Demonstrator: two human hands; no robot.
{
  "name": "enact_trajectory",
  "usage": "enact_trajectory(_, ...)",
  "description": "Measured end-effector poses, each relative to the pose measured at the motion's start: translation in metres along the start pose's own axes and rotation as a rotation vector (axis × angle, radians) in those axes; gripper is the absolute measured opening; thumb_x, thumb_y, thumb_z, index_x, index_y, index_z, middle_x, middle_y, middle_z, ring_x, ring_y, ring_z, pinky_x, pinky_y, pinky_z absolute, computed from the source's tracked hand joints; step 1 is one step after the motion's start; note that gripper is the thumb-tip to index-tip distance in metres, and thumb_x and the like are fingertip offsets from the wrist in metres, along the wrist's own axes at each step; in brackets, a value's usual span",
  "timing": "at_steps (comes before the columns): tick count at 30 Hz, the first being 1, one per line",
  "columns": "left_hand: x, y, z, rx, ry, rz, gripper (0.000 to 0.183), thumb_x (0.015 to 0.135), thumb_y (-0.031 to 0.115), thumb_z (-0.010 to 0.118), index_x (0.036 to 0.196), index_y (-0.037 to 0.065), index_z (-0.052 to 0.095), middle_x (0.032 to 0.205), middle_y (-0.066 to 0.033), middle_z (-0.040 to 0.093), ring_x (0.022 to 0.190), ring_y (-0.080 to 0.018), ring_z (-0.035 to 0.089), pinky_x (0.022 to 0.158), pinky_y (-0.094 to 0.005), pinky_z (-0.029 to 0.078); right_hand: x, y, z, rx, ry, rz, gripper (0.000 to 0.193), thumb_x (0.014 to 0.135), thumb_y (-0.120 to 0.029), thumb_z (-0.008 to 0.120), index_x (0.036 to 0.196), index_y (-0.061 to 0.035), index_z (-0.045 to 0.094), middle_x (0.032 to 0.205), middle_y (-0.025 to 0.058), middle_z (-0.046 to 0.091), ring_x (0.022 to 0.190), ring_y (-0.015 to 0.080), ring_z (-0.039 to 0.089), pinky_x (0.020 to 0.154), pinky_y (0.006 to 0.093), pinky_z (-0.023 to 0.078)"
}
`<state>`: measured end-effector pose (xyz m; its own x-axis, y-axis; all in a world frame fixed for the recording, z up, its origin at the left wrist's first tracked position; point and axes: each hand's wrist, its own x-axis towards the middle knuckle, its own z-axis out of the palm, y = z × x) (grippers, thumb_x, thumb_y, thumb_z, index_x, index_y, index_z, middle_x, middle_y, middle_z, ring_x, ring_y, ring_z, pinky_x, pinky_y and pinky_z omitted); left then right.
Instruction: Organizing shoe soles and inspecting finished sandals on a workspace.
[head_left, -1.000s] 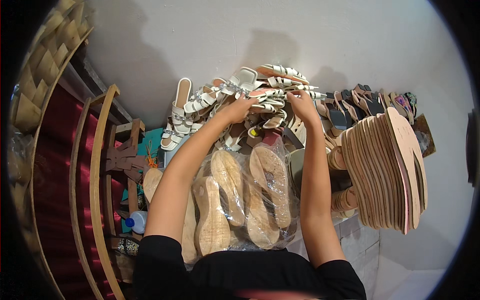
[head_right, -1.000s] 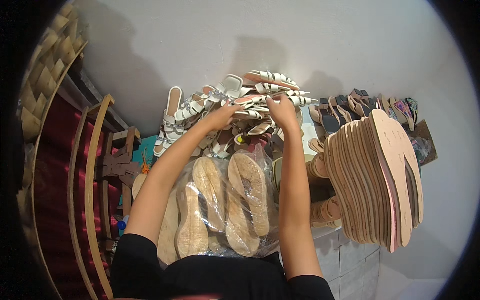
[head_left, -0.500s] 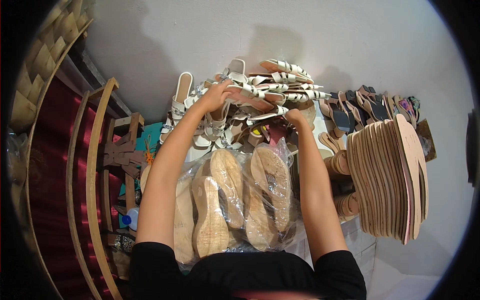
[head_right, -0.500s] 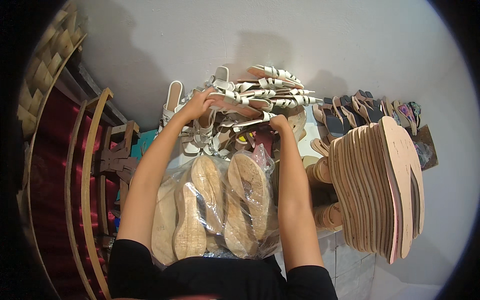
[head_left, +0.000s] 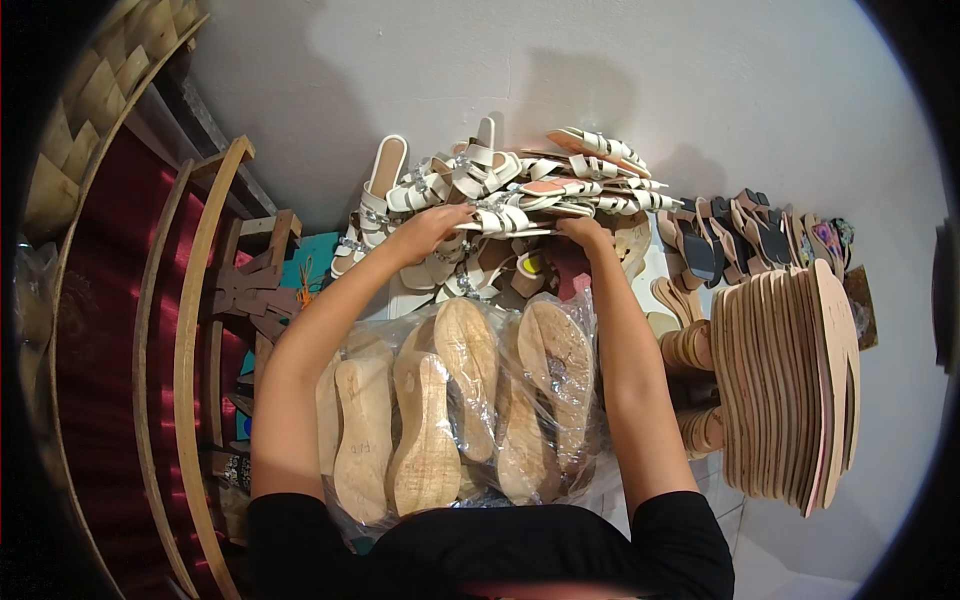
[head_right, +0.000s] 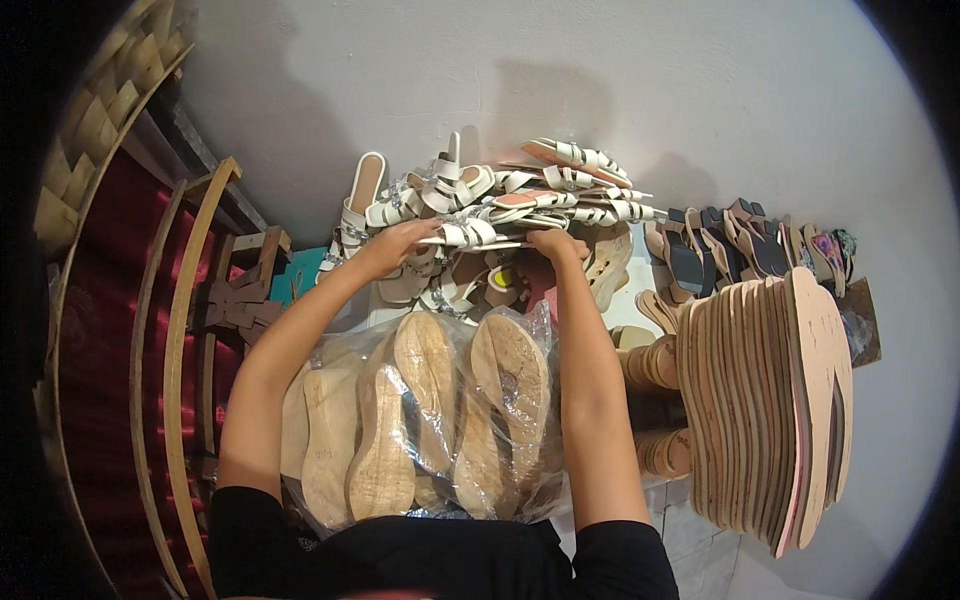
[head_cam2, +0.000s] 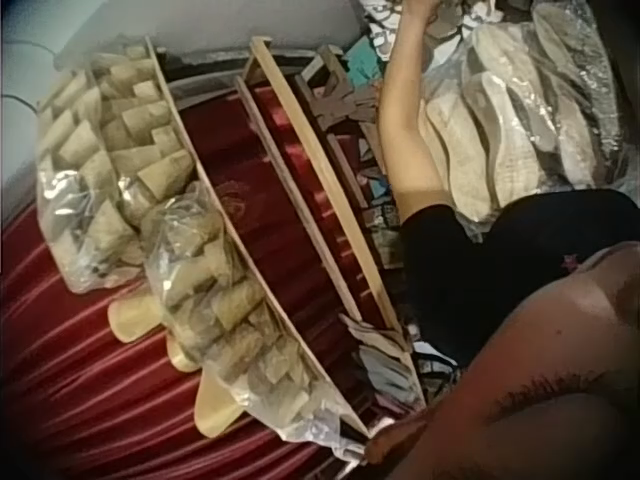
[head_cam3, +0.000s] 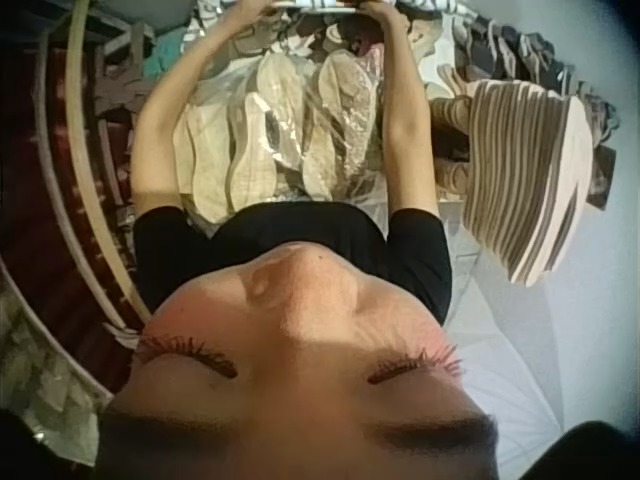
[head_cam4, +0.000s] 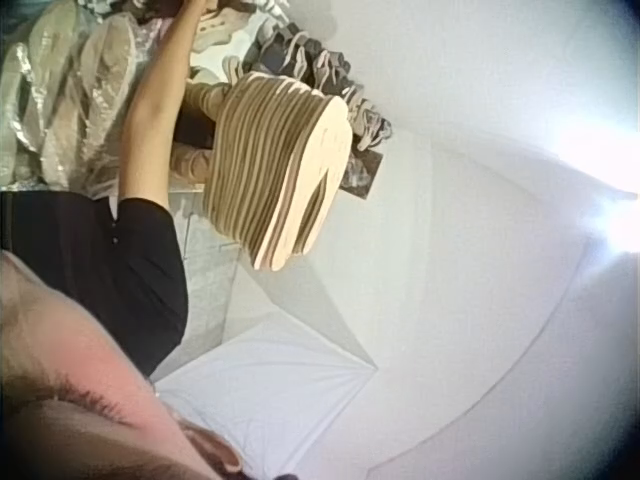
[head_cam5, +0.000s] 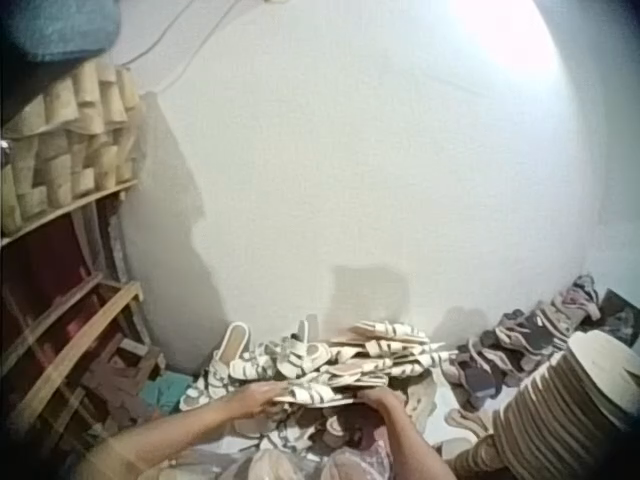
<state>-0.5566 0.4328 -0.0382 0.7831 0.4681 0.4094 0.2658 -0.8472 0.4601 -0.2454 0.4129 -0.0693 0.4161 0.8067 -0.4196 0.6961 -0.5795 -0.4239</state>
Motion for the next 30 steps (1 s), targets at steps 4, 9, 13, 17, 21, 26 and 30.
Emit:
enact_trajectory(4,-0.006,0.011,-0.001,0.027,-0.080,0.136,0.029,0.078,-0.001,0.048,0.107,0.003,0.051,0.123,-0.0138,0.047,0.114,-0.0308,0.044,0.094,-0.0363,0.038,-0.017,-0.007,0.007,0.710,-0.098,0.021,0.020,0.073,-0.005,0.054,0.092,-0.0015,0.057,0.091,0.0077,0.057,0.082,0.0209,0.056,0.065,0.0350,0.052)
enact_trajectory(9,-0.005,0.011,0.002,0.021,-0.041,0.192,0.029,0.078,-0.003,0.047,0.106,0.004,0.051,0.125,-0.0141,0.045,0.115,-0.0310,0.044,0.095,-0.0365,0.038,-0.038,-0.012,-0.008,0.923,-0.215,0.032,0.025,0.074,0.008,0.044,0.095,-0.0004,0.052,0.093,0.0096,0.053,0.083,0.0208,0.055,0.074,0.0316,0.055)
enact_trajectory(13,-0.003,0.012,0.001,-0.051,0.055,0.201,0.035,0.075,-0.006,0.049,0.108,0.005,0.050,0.124,-0.0137,0.046,0.113,-0.0316,0.045,0.093,-0.0364,0.040,-0.059,-0.019,-0.011,1.081,-0.204,-0.019,0.020,0.077,0.007,0.041,0.095,0.0063,0.049,0.098,0.0148,0.051,0.087,0.0234,0.055,0.076,0.0334,0.054)
enact_trajectory(17,0.004,0.014,-0.006,-0.099,-0.016,0.094,0.038,0.073,-0.008,0.048,0.108,0.006,0.050,0.123,-0.0115,0.048,0.110,-0.0296,0.048,0.090,-0.0356,0.042,-0.061,-0.017,-0.005,1.187,-0.196,-0.026,0.020,0.077,0.010,0.040,0.096,0.0114,0.048,0.098,0.0168,0.051,0.087,0.0256,0.055,0.078,0.0330,0.054)
enact_trajectory(21,0.002,0.019,-0.014,-0.064,-0.089,-0.048,0.040,0.072,-0.009,0.043,0.110,0.005,0.049,0.122,-0.0119,0.048,0.107,-0.0298,0.050,0.089,-0.0346,0.042,-0.062,-0.019,-0.003,1.220,-0.207,-0.005,0.036,0.075,0.012,0.037,0.110,0.0054,0.045,0.102,0.0177,0.051,0.086,0.0275,0.058,0.067,0.0295,0.057)
enact_trajectory(26,-0.001,0.039,-0.017,-0.098,-0.115,-0.228,0.045,0.073,-0.010,0.039,0.115,0.004,0.045,0.119,-0.0132,0.050,0.107,-0.0304,0.049,0.089,-0.0343,0.041,-0.064,-0.015,-0.001,1.320,-0.260,-0.005,0.030,0.075,0.012,0.039,0.105,0.0138,0.042,0.098,0.0216,0.052,0.081,0.0323,0.060,0.064,0.0274,0.057)
enact_trajectory(30,-0.005,0.035,-0.031,-0.060,-0.119,-0.113,0.047,0.074,-0.010,0.040,0.118,0.006,0.044,0.115,-0.0144,0.052,0.104,-0.0306,0.051,0.086,-0.0354,0.042,-0.074,-0.012,0.008,1.382,-0.191,-0.025,0.022,0.078,0.010,0.041,0.099,0.0177,0.045,0.099,0.0253,0.054,0.085,0.0310,0.060,0.067,0.0244,0.056)
